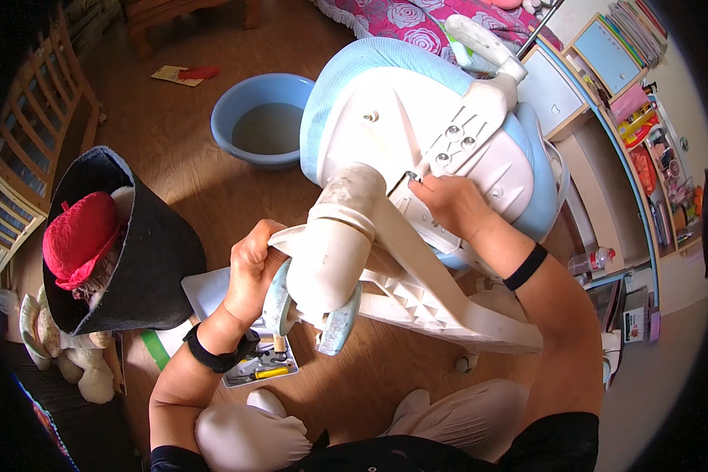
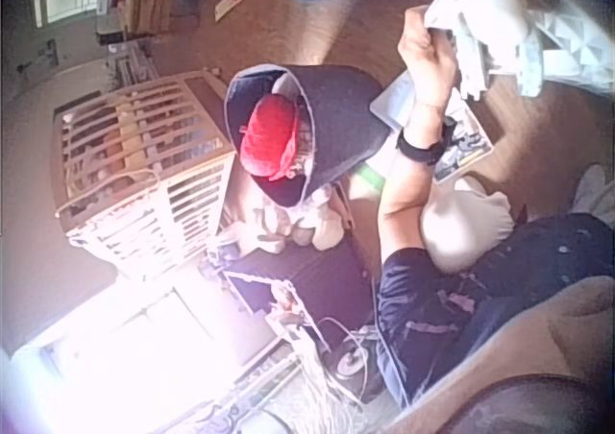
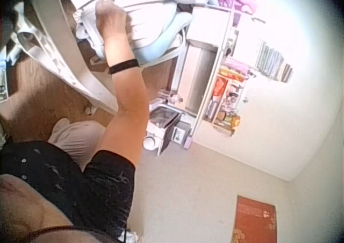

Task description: The person opens a plastic toolkit, selects a screw and a screwdriver, and inserts the screw into the frame of a high chair before tightening it.

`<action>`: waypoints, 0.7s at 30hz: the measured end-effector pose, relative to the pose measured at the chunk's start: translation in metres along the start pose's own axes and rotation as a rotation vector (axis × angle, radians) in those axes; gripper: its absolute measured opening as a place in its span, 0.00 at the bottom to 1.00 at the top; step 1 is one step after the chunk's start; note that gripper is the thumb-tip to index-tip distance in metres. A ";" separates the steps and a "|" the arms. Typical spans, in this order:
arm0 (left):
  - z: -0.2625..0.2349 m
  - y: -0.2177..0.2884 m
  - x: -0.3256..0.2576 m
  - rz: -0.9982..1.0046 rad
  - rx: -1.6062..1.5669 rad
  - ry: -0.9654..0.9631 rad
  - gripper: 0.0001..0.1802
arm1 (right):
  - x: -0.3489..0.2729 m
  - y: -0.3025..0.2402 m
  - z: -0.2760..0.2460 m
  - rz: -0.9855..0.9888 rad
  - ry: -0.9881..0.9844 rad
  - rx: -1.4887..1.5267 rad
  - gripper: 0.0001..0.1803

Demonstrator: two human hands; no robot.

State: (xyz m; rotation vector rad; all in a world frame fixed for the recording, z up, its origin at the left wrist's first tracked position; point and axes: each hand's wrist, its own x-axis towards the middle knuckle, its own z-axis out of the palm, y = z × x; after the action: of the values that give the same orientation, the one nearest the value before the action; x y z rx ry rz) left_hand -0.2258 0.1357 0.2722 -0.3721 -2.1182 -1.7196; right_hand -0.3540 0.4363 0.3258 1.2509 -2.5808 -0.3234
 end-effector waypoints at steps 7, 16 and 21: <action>0.000 -0.001 -0.001 -0.053 -0.064 0.000 0.05 | 0.000 0.001 0.002 0.007 0.010 0.019 0.13; -0.001 -0.002 -0.002 -0.073 -0.068 -0.003 0.04 | -0.003 -0.002 0.001 0.077 0.038 0.052 0.13; -0.001 0.000 -0.001 -0.041 -0.057 -0.003 0.03 | -0.002 -0.003 0.000 0.103 0.024 0.072 0.13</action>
State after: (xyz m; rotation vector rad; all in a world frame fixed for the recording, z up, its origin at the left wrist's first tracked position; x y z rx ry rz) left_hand -0.2247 0.1349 0.2714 -0.3494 -2.0961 -1.8066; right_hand -0.3507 0.4367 0.3244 1.1319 -2.6461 -0.1959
